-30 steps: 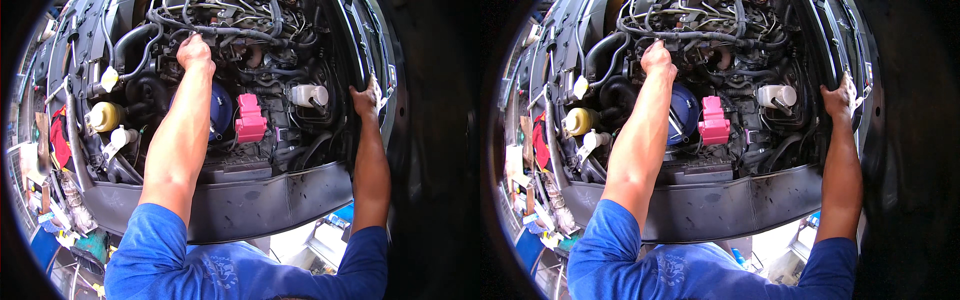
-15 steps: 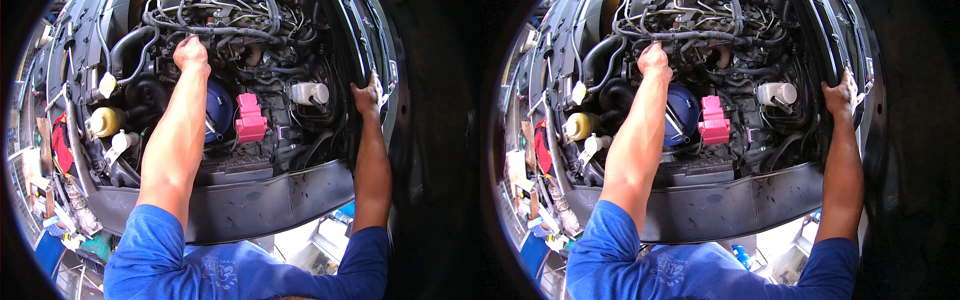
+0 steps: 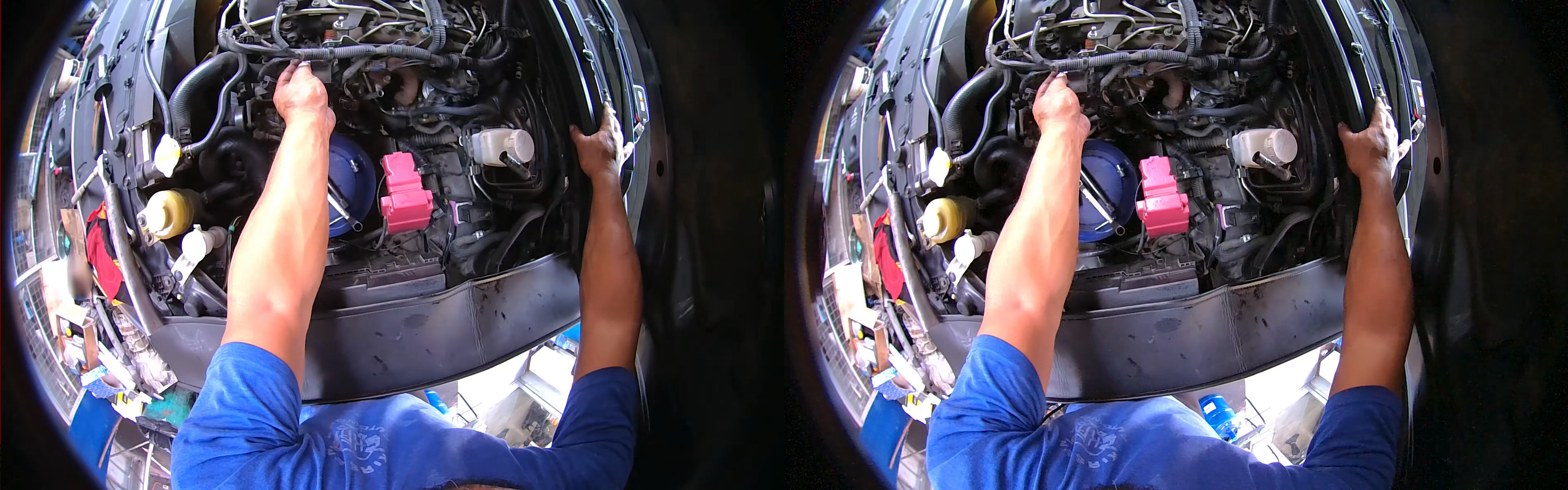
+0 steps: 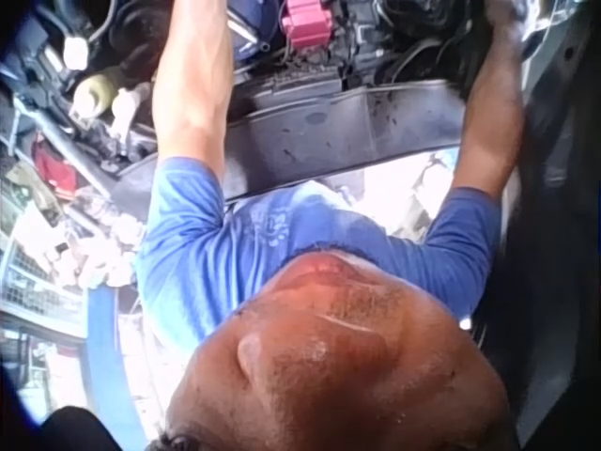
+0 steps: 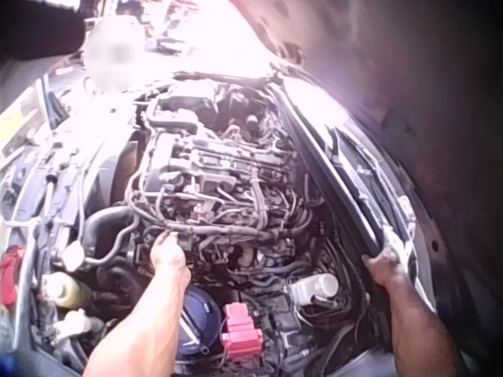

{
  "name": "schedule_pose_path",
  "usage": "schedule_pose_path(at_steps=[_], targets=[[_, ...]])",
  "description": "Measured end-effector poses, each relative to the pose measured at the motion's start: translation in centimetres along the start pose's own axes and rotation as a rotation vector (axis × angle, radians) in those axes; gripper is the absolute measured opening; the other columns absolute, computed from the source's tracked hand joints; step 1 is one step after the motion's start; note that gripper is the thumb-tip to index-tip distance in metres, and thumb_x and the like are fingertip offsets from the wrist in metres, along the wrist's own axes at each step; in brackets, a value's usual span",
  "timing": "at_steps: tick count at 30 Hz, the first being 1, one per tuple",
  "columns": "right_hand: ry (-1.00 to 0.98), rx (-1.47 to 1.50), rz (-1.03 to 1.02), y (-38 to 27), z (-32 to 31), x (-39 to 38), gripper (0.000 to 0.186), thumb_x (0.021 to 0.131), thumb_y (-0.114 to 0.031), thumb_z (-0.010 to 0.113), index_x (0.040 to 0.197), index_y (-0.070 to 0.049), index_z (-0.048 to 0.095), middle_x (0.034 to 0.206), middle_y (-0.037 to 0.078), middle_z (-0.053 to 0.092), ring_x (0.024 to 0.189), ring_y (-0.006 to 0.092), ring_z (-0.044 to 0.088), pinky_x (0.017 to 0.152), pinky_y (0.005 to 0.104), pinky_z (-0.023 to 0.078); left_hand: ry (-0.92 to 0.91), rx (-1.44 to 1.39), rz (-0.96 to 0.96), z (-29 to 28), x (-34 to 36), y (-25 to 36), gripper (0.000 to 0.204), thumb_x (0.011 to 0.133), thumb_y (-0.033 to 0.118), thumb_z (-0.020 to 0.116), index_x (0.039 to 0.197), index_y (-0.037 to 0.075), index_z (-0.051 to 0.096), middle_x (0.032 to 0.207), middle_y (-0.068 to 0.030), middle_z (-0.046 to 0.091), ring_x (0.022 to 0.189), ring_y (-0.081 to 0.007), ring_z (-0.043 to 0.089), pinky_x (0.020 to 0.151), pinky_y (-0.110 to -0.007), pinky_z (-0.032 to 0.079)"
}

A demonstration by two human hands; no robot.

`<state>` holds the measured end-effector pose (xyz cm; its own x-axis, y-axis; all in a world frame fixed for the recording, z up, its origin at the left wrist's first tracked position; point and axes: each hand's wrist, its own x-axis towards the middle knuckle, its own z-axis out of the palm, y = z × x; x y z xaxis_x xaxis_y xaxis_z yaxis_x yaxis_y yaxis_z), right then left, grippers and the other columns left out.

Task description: The recorder is shown repairing the car's engine in an auto repair.

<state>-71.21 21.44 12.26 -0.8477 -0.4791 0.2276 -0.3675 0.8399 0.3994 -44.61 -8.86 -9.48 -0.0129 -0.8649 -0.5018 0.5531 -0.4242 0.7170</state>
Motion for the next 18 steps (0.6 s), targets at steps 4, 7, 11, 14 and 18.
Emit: schedule_pose_path(at_steps=[4,7,11,14,18], targets=[[-0.016,-0.026,0.019,-0.1,-0.6,-0.2,0.089,0.082,-0.048,0.073,0.155,-0.014,0.033,0.157,0.008,0.039,0.146,0.0243,0.036,0.12,0.0595,0.015,0.013,-0.062,-0.054,0.8,-1.0,0.1,0.019,0.092,0.011,0.068,0.107,-0.001,0.066,0.098,-0.0039,0.066,0.088,-0.0147,0.059,0.083,-0.029,0.046],[0.01,-0.052,0.009,0.2,0.0,0.0,0.09,0.082,-0.048,0.073,0.155,-0.014,0.033,0.157,0.008,0.039,0.145,0.024,0.036,0.12,0.06,0.014,0.029,-0.083,-0.023,0.7,-0.8,0.1,0.022,0.091,0.013,0.072,0.106,-0.003,0.066,0.097,-0.0043,0.066,0.088,-0.0145,0.058,0.083,-0.03,0.046],[0.029,-0.033,0.001,0.5,0.0,0.2,0.09,0.082,-0.049,0.073,0.155,-0.014,0.033,0.157,0.008,0.039,0.145,0.0235,0.036,0.12,0.0602,0.014,0.009,-0.122,-0.019,0.7,-0.4,-0.4,0.016,0.091,0.009,0.071,0.101,-0.001,0.066,0.094,-0.0056,0.068,0.083,-0.0144,0.061,0.079,-0.03,0.049],[-0.003,-0.033,0.016,0.2,-0.2,0.0,0.09,0.081,-0.048,0.072,0.155,-0.014,0.033,0.157,0.008,0.04,0.146,0.0233,0.036,0.12,0.0601,0.014,-0.031,-0.174,-0.061,0.3,0.5,-0.5,0.012,0.092,0.006,0.065,0.104,0.004,0.068,0.098,-0.0084,0.072,0.084,-0.0237,0.071,0.081,-0.041,0.058],[0.009,-0.006,0.007,0.2,0.1,0.2,0.091,0.081,-0.048,0.072,0.155,-0.013,0.033,0.158,0.009,0.038,0.146,0.0233,0.035,0.12,0.0595,0.012,-0.144,-0.272,-0.159,-0.3,1.0,-0.1,0.01,0.093,0.006,0.065,0.101,0.0,0.067,0.09,-0.0065,0.069,0.079,-0.017,0.066,0.076,-0.031,0.054]])
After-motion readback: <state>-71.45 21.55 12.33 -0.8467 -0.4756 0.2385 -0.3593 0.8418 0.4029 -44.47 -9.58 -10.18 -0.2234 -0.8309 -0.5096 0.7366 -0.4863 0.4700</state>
